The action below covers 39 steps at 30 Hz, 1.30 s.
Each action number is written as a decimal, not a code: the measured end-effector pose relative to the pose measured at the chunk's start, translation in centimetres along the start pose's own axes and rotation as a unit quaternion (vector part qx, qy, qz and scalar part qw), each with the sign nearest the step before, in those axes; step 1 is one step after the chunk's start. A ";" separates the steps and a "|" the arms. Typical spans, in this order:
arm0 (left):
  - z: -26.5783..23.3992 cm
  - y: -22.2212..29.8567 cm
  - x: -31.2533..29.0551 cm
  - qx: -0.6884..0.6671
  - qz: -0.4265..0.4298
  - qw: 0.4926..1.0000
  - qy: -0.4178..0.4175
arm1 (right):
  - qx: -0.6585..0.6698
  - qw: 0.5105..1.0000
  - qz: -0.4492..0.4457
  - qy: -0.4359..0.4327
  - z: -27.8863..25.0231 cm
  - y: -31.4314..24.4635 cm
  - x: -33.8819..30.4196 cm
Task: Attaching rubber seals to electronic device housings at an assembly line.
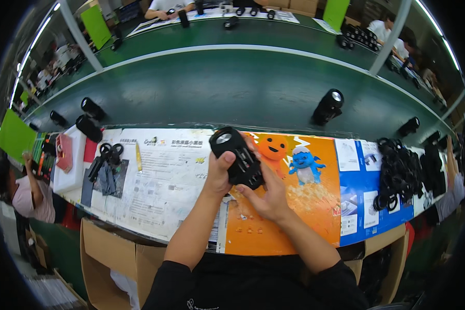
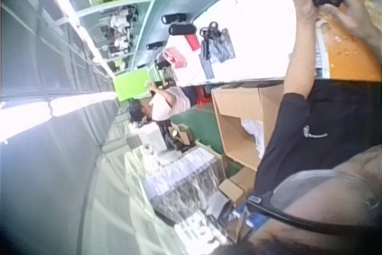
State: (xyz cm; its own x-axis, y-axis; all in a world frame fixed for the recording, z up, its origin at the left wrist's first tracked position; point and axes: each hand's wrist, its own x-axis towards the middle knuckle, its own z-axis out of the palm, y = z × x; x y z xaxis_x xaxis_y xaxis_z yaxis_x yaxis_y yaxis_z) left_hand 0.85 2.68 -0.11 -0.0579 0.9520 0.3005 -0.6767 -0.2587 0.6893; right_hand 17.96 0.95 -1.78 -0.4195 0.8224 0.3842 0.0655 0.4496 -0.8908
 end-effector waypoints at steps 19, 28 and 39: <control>-1.5 -0.7 0.1 0.201 -0.022 0.978 0.055 | -0.493 0.804 -0.025 0.331 -27.9 -0.2 -4.4; -0.8 0.4 0.0 0.217 -0.057 0.970 0.095 | -0.591 0.734 0.143 0.302 -39.6 -0.5 -12.6; 0.1 0.5 0.3 0.241 -0.044 0.967 0.071 | -0.649 0.707 0.039 0.278 -38.7 -3.1 -9.1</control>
State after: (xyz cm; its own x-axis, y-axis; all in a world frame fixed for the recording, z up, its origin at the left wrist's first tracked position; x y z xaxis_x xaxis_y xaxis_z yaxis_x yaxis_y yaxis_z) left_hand 0.56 2.84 0.45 -0.1401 0.9777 0.1568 -0.2659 -0.1897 0.9452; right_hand 56.64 5.58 6.85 0.0284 0.7090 0.7046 0.9960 0.0395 -0.0798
